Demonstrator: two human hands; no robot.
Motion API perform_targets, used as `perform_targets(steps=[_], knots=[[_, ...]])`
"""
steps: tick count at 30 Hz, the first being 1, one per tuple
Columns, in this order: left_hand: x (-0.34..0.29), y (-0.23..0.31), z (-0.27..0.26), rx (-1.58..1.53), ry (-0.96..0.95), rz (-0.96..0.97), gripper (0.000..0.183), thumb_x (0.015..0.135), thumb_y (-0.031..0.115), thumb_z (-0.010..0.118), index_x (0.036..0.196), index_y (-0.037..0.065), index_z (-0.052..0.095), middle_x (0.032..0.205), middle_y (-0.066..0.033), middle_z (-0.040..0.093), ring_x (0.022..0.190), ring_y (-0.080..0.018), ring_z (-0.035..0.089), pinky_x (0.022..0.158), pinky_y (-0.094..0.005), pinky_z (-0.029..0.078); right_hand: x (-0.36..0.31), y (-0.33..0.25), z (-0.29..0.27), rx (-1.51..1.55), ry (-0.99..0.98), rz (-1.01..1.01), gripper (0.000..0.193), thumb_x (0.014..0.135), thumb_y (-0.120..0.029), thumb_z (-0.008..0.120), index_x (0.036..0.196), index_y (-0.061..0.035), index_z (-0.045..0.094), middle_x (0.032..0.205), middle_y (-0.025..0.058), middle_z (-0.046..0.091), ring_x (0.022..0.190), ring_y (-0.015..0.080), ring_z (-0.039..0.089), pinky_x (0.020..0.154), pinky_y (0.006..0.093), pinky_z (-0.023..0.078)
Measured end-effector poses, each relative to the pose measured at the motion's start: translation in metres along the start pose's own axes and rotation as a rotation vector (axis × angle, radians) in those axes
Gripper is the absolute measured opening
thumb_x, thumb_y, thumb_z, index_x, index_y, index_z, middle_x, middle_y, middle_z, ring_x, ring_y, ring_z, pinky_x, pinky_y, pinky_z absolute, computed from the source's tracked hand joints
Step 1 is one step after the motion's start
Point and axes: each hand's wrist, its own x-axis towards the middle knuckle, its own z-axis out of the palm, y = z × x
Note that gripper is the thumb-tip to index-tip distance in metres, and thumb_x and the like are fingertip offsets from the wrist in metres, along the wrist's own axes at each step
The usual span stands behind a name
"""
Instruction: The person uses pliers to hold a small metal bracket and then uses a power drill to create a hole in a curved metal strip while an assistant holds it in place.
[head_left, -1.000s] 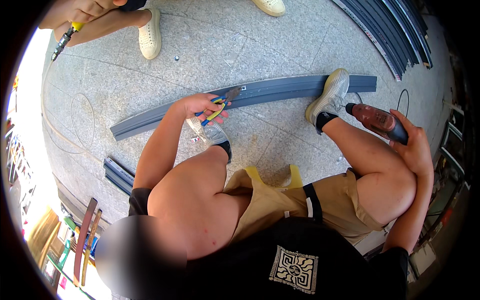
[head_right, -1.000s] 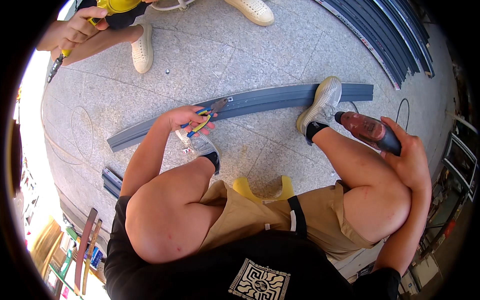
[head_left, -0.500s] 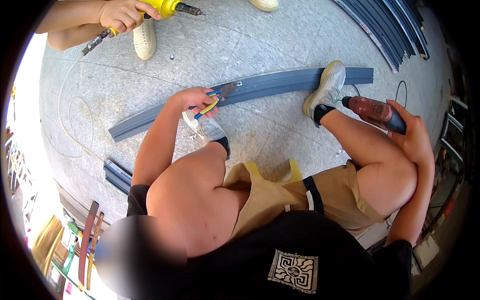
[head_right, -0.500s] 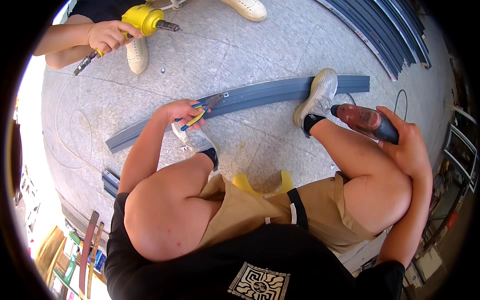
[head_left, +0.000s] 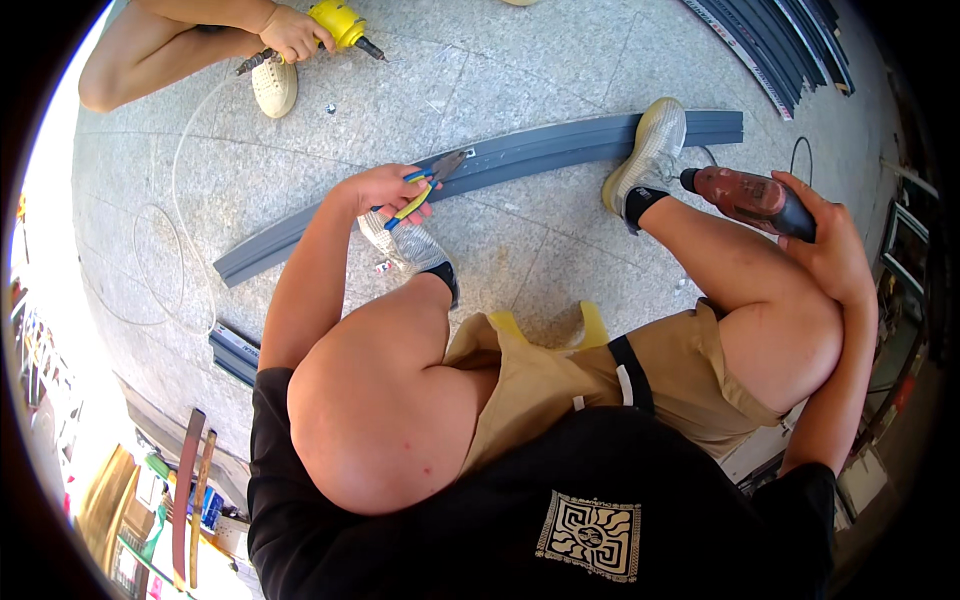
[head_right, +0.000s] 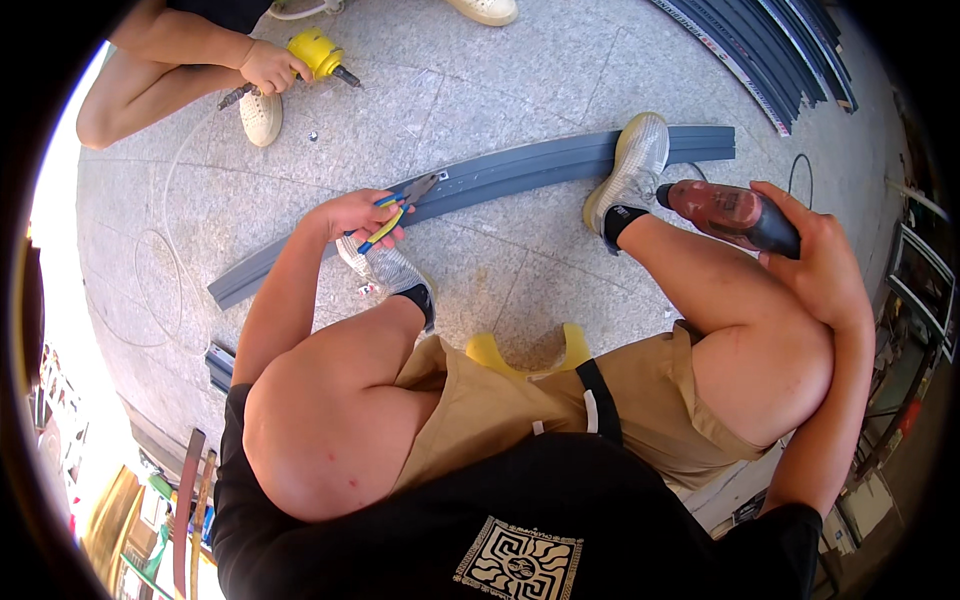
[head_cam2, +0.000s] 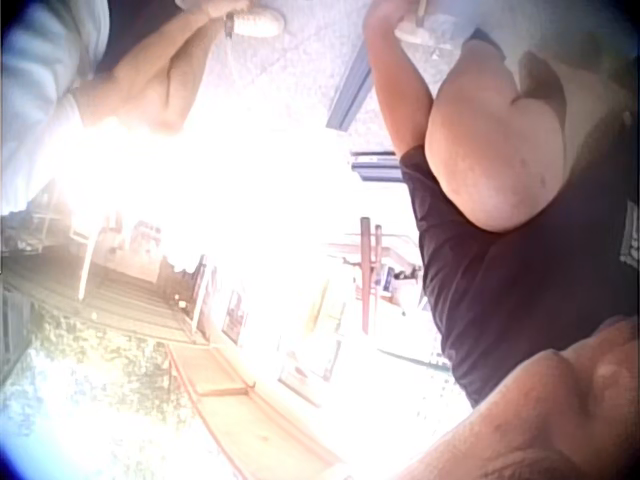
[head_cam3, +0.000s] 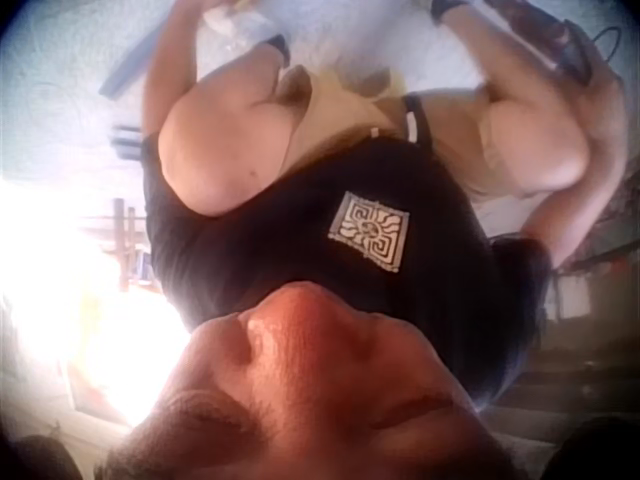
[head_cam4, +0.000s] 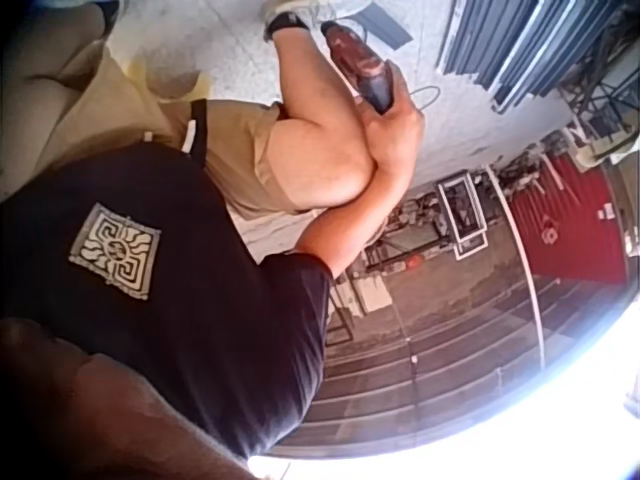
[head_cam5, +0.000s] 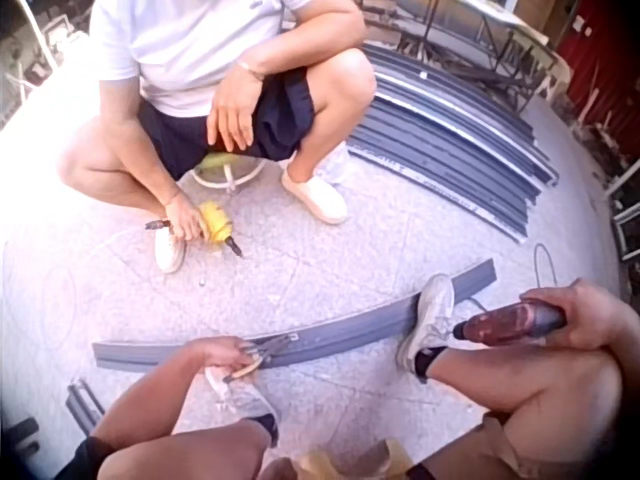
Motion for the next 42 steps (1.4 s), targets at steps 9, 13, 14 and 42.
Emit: perform_targets(steps=[9, 13, 14, 42], knots=[[0.001, 0.002, 0.007, 0.041, 0.065, -0.001, 0.034, 0.114, 0.030, 0.055, 0.138, 0.007, 0.062, 0.100, -0.0092, 0.075, 0.078, -0.0172, 0.073, 0.069, -0.0319, 0.059, 0.000, -0.003, -0.001, -0.005, -0.015, 0.006, 0.077, 0.073, 0.005, 0.073, 0.149, -0.0095, 0.063, 0.107, 0.0254, 0.076, 0.097, 0.0412, 0.075, 0.092, 0.0408, 0.056], [0.003, 0.000, 0.008, 0.037, 0.090, 0.051, 0.024, 0.115, 0.020, 0.052, 0.129, 0.002, 0.061, 0.088, -0.0092, 0.071, 0.065, -0.0164, 0.064, 0.059, -0.0338, 0.053, -0.001, -0.004, 0.001, -0.035, -0.022, 0.044, 0.077, 0.074, 0.005, 0.074, 0.149, -0.0102, 0.063, 0.107, 0.0250, 0.076, 0.097, 0.0412, 0.074, 0.092, 0.0410, 0.056], [0.004, 0.000, 0.009, 0.037, 0.087, 0.035, 0.024, 0.115, 0.020, 0.052, 0.129, 0.002, 0.061, 0.088, -0.0092, 0.071, 0.065, -0.0164, 0.064, 0.059, -0.0338, 0.053, -0.001, -0.004, 0.001, -0.022, -0.009, 0.029, 0.077, 0.074, 0.005, 0.074, 0.149, -0.0105, 0.063, 0.107, 0.0250, 0.076, 0.097, 0.0413, 0.074, 0.092, 0.0409, 0.056], [-0.035, -0.003, -0.002, 0.239, 0.178, -0.111, 0.030, 0.113, 0.032, 0.057, 0.131, 0.009, 0.065, 0.102, -0.0127, 0.081, 0.083, -0.0195, 0.080, 0.066, -0.0316, 0.060, -0.015, -0.005, -0.002, -0.059, 0.034, 0.050, 0.077, 0.074, 0.005, 0.076, 0.149, -0.0103, 0.063, 0.108, 0.0249, 0.075, 0.098, 0.0430, 0.073, 0.092, 0.0431, 0.056]])
